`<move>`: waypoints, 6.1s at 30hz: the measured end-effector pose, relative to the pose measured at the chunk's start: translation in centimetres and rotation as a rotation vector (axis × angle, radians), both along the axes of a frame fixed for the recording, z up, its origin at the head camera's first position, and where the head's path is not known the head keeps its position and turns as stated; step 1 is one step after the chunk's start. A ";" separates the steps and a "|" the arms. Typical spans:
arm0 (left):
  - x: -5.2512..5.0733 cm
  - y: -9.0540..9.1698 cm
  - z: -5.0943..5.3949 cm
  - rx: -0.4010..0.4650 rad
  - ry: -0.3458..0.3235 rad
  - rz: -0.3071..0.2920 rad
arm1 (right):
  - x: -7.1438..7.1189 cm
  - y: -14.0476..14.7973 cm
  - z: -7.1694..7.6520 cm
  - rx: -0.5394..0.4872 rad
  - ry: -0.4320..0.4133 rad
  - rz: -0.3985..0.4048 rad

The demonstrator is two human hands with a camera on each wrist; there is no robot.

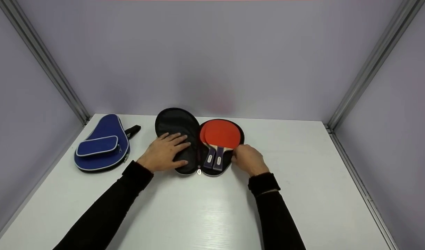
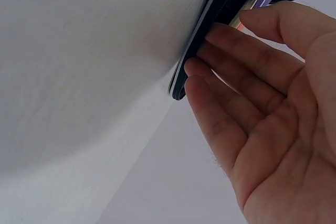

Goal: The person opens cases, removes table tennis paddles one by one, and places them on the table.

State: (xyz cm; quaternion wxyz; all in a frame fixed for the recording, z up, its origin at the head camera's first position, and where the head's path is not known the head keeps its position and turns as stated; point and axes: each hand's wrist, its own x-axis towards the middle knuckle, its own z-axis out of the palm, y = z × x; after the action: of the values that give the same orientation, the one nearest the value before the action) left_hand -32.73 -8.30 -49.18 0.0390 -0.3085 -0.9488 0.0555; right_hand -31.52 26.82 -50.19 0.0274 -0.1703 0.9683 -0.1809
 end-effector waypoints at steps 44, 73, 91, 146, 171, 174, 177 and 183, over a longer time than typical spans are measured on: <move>-3.3 1.0 -9.4 0.171 -0.130 0.152 | 1.7 -2.6 1.0 0.023 0.085 0.039; 1.7 0.8 -1.1 0.197 -0.146 0.268 | 3.6 -4.8 0.8 0.099 0.206 0.074; -1.0 0.2 -5.4 0.357 -0.160 0.224 | 2.5 -1.4 2.8 0.004 0.174 -0.120; -0.8 0.1 -5.8 0.383 -0.178 0.209 | 3.2 16.1 4.3 -0.157 0.351 -0.547; -0.4 0.6 -4.9 0.312 -0.210 0.242 | 3.0 21.8 1.5 -0.120 0.259 -0.719; -0.5 0.5 -5.2 0.332 -0.212 0.240 | 2.8 21.9 1.4 -0.097 0.239 -0.727; -0.6 0.5 -5.4 0.320 -0.178 0.236 | 2.7 21.9 1.4 -0.084 0.222 -0.723; -0.8 0.5 -5.8 0.306 -0.153 0.235 | 2.7 22.1 1.3 -0.072 0.138 -0.696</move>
State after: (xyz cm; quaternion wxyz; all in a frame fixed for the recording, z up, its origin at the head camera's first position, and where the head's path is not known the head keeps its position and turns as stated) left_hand -33.48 -7.83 -54.98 0.0068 -0.1894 -0.9758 -0.1088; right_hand -28.77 48.96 -48.86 -0.1073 0.1572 0.9608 -0.2014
